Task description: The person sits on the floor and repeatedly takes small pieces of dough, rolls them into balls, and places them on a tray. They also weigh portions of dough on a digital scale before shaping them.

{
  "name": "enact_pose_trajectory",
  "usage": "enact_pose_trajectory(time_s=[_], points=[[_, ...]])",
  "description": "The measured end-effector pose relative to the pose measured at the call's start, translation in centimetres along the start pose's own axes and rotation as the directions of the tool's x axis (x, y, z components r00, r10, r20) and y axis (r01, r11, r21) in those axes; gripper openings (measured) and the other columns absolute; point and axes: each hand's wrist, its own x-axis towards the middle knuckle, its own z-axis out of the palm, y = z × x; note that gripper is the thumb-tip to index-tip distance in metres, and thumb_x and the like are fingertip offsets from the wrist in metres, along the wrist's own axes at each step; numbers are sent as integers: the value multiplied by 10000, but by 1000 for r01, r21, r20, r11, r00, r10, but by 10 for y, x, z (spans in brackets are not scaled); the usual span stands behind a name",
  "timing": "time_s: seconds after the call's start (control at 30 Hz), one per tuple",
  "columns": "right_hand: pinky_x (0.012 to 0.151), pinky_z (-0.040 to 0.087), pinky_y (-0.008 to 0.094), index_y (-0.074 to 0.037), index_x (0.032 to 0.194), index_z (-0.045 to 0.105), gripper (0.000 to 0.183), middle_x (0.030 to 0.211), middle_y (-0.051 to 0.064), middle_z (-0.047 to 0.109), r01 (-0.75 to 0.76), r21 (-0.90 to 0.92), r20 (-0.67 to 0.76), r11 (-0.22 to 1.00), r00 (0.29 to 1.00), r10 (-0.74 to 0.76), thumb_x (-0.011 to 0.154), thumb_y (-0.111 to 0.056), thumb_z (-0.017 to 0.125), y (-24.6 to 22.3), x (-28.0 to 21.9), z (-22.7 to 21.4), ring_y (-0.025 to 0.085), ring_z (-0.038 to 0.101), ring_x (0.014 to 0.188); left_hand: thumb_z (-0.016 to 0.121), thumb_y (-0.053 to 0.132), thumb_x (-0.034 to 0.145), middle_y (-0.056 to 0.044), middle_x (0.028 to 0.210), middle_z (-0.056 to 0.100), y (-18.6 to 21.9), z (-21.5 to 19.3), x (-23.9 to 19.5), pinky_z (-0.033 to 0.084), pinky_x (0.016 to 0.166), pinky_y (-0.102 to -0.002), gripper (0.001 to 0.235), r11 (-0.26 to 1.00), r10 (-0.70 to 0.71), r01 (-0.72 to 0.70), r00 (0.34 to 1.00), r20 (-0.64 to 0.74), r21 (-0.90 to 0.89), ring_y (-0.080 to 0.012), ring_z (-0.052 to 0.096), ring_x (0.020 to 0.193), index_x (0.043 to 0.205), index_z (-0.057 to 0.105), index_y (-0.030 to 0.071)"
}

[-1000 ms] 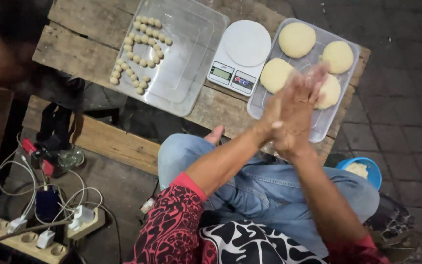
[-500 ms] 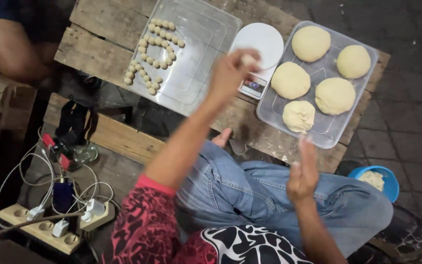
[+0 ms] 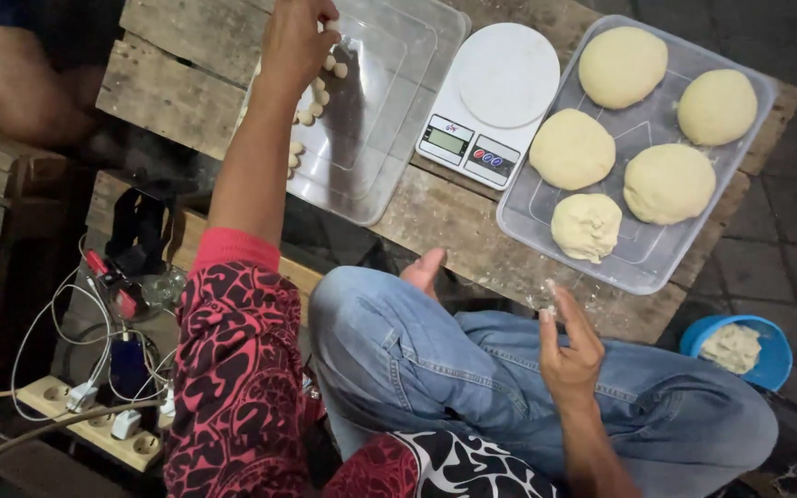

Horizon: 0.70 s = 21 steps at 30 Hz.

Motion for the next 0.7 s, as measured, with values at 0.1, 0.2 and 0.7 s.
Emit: enact_pose_trajectory(time_s=[0.1,0.2,0.7], points=[[1115,544,417,90,1325,648,329,1303,238,692,-37,14,38,999,999,36,1000,44,658,-5,6,0,337,689,1208,761,108,839,-89,995,705,-15,12,4,509,616,-477,182,987,54,-53,999,2,153,-326,648,898,1016,789,143],[1101,554,415,88,1302,664,305,1274,240,704,-79,31,33,996,996,78,1002,36,660,-5,4,2,331,697,1185,816,116,825,-67,1002,780,-37,28,6,540,642,-477,204,973,122,-118,992,-11,201,-327,677,907,1026,840,145],[1105,564,413,62,1279,670,288,1276,237,703,-156,98,55,983,987,152,992,41,668,-5,6,2,323,696,1205,534,-224,662,-87,1349,695,0,-7,-23,533,813,-493,848,882,401,-342,907,-132,324,-405,557,1135,1415,678,138]])
